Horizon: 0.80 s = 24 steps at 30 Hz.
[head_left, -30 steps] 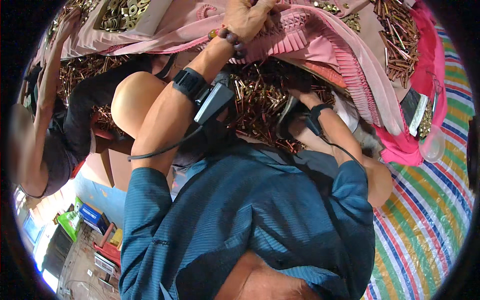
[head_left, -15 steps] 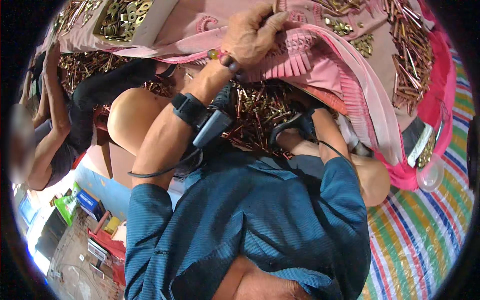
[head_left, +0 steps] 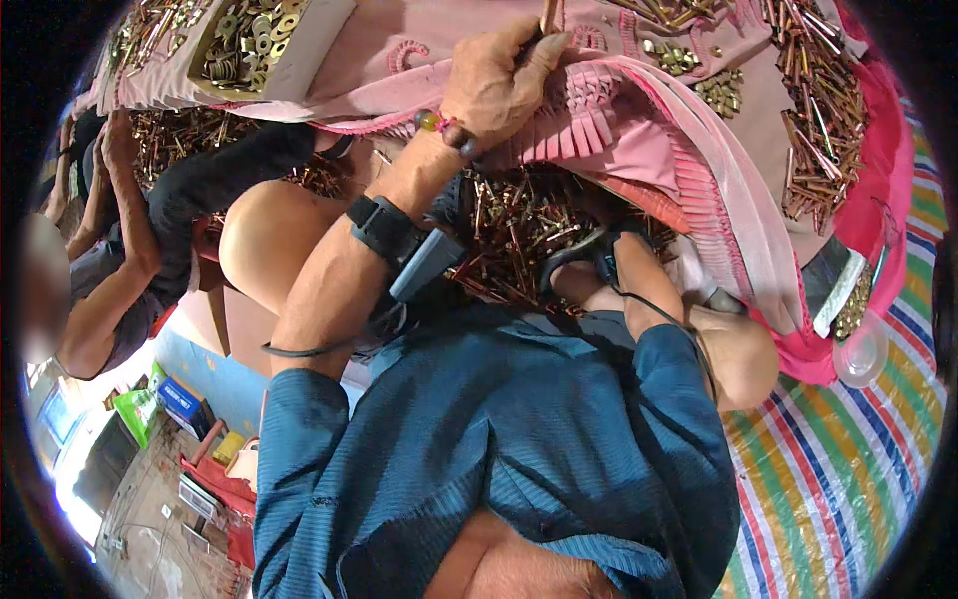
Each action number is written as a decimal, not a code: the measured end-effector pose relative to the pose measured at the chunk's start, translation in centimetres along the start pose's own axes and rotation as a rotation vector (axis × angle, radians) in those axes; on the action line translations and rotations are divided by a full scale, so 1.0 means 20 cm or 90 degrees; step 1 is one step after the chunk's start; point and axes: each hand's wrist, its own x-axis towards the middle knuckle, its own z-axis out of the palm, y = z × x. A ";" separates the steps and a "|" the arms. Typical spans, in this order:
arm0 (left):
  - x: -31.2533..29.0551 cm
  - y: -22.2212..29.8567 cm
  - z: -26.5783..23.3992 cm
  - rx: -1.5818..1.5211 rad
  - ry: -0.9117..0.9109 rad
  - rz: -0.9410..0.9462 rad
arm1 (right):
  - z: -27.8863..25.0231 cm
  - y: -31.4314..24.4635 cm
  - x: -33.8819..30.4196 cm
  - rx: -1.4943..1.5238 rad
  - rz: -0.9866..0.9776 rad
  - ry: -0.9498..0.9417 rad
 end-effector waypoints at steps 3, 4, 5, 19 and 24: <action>-0.01 0.01 0.02 -0.031 0.002 -0.011 | 0.01 0.01 -0.05 -0.019 -0.029 0.035; -0.01 0.01 0.02 -0.030 0.004 -0.017 | 0.02 0.01 -0.06 -0.023 -0.040 0.049; -0.01 0.01 0.02 0.000 -0.006 -0.026 | 0.03 0.00 -0.06 -0.027 -0.050 0.062; -0.01 0.08 0.00 -0.034 -0.038 -0.126 | 0.16 0.08 -0.23 -0.375 -0.078 0.156; -0.02 0.05 0.02 -0.002 -0.013 -0.026 | 0.23 0.14 -0.31 -0.222 0.088 -0.072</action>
